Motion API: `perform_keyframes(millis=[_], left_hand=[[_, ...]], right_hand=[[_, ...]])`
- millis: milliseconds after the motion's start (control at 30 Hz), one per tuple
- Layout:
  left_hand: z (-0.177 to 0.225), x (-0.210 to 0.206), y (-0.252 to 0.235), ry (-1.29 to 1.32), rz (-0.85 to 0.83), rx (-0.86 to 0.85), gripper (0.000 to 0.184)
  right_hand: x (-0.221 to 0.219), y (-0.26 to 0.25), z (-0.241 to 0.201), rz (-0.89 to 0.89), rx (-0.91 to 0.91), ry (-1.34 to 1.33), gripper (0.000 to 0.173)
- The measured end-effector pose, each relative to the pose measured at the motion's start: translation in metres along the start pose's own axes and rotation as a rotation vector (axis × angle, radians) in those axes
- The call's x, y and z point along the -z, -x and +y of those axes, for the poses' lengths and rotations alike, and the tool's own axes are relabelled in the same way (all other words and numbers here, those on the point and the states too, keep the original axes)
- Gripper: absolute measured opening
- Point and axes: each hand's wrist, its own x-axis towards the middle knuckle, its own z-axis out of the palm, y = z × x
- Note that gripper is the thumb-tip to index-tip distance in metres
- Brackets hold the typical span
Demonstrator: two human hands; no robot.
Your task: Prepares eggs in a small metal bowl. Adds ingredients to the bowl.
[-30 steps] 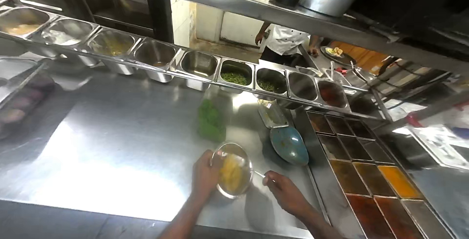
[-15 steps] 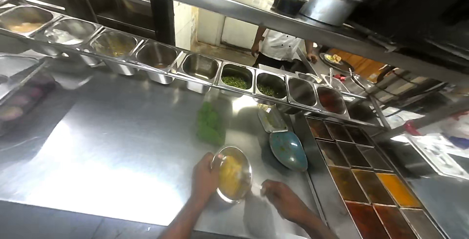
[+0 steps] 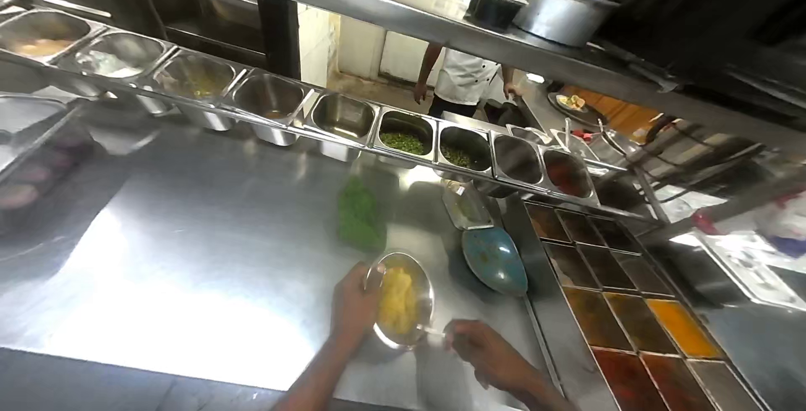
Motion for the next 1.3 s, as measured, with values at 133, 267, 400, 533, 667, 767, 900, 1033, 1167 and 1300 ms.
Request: perform_keyframes(millis=[133, 267, 400, 533, 667, 767, 900, 1033, 1167, 1300], left_hand=[[0.000, -0.001, -0.001, 0.006, 0.010, -0.011, 0.040], [0.002, -0.002, 0.000, -0.005, 0.007, -0.005, 0.040], [0.003, -0.004, 0.002, -0.017, 0.008, -0.029, 0.039], [0.003, -0.004, 0.002, -0.032, 0.013, -0.047, 0.038], [0.002, -0.006, 0.003, -0.022, 0.029, -0.067, 0.038], [0.003, -0.009, 0.005, -0.006, 0.048, -0.086, 0.039], [0.005, -0.008, 0.007, -0.020, 0.046, -0.084, 0.039], [0.001, -0.012, 0.008, -0.023, 0.071, -0.117, 0.039], [-0.004, -0.016, 0.010, -0.011, 0.118, -0.152, 0.038], [-0.007, -0.017, 0.012, -0.002, 0.140, -0.174, 0.037]], right_hand=[[0.000, 0.001, -0.002, 0.047, -0.038, 0.001, 0.030], [0.004, 0.003, -0.001, 0.065, -0.040, -0.023, 0.028], [0.002, 0.002, -0.004, 0.090, -0.052, -0.058, 0.028], [-0.002, 0.001, -0.001, 0.152, 0.008, -0.101, 0.027], [-0.004, 0.003, -0.002, 0.108, 0.047, -0.056, 0.028], [-0.001, 0.006, -0.004, 0.106, -0.016, -0.003, 0.028], [-0.003, 0.007, 0.000, 0.143, -0.043, -0.076, 0.028], [-0.006, 0.008, -0.001, 0.191, -0.035, -0.142, 0.027], [-0.010, 0.010, 0.000, 0.161, -0.007, -0.196, 0.025], [-0.012, 0.013, -0.003, 0.137, -0.003, -0.128, 0.027]])
